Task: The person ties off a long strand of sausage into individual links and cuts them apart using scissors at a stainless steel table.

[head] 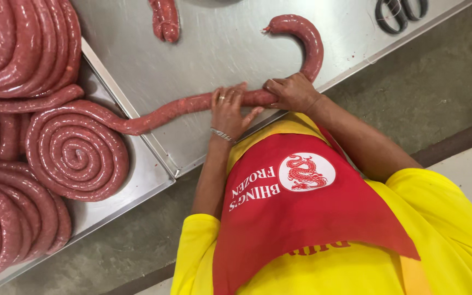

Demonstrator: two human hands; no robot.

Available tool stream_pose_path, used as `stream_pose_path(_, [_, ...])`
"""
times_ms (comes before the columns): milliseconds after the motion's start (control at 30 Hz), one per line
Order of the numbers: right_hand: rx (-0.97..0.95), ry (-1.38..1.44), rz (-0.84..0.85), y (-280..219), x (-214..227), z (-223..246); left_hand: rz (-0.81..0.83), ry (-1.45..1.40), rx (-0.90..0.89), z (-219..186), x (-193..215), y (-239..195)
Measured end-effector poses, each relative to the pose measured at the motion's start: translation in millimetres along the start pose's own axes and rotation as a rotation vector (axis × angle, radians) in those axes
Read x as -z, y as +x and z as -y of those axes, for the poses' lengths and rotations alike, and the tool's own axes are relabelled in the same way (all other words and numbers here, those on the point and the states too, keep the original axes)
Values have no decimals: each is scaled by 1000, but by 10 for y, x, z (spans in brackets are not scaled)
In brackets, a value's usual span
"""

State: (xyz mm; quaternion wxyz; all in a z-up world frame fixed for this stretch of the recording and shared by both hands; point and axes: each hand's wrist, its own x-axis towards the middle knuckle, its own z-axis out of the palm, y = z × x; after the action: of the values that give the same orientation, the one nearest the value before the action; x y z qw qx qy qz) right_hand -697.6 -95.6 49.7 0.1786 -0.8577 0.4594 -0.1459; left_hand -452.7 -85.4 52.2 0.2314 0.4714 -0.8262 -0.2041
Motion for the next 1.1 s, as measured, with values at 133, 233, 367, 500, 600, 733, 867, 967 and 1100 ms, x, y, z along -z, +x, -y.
stream_pose_path(133, [115,-42,-51,-36,153,-22,241,168,54,-18,-24,-60])
stream_pose_path(233, [223,-97,-151,-117,217,-86,352,86,208,-69,175,-363])
stream_pose_path(367, [261,-158,53,-56,53,-141,329,121,279,-138,280,-609])
stream_pose_path(500, [180,-117,239,164,3,-155,162,87,336,-184,246,-578])
stream_pose_path(600, [308,5,97,190,97,-229,178,129,345,-255,235,-498])
stream_pose_path(733, [-3,-116,-248,-147,342,-916,254,181,384,-315,214,-415])
stream_pose_path(867, [-391,-292,-495,-441,482,-1703,296,151,345,-250,201,-385])
stream_pose_path(967, [-439,-271,-551,-518,412,-1986,282,122,369,-224,132,-330])
stream_pose_path(1100, [-528,-219,-550,-448,264,-2169,381,100,567,-224,111,-146])
